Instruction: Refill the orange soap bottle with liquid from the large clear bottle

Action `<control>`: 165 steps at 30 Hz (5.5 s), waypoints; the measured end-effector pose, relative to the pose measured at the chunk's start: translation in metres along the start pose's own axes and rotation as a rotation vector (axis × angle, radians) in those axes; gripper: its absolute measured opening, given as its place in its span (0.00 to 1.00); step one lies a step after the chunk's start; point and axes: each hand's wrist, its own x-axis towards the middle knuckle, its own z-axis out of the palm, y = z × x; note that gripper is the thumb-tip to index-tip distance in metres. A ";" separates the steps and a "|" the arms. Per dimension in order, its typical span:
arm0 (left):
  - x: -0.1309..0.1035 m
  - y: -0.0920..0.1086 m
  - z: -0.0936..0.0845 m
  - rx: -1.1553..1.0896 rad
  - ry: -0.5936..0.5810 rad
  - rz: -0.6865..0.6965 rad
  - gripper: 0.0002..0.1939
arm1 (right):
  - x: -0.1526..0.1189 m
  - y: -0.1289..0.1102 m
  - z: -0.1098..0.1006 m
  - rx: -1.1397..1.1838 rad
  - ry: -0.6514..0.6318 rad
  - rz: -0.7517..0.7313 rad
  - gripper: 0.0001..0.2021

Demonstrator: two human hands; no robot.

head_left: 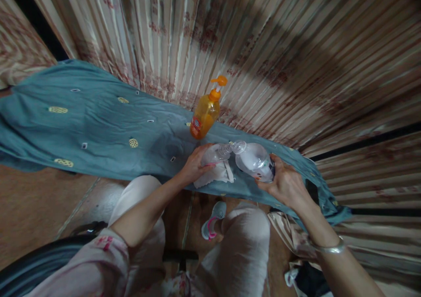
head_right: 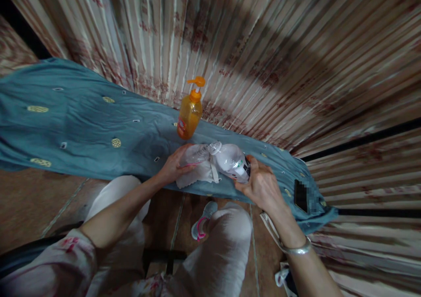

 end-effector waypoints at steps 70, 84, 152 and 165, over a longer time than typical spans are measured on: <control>0.000 0.002 -0.002 -0.006 -0.025 -0.017 0.33 | 0.000 -0.001 -0.002 -0.029 -0.021 0.002 0.32; 0.000 0.003 -0.002 0.005 -0.017 -0.007 0.33 | 0.000 -0.001 -0.004 -0.033 -0.022 -0.006 0.33; -0.001 0.002 -0.002 -0.026 -0.027 -0.034 0.33 | 0.000 -0.001 -0.003 -0.037 -0.027 -0.023 0.33; -0.001 0.002 -0.002 -0.030 -0.019 -0.022 0.33 | 0.002 -0.002 -0.008 -0.045 -0.055 0.004 0.33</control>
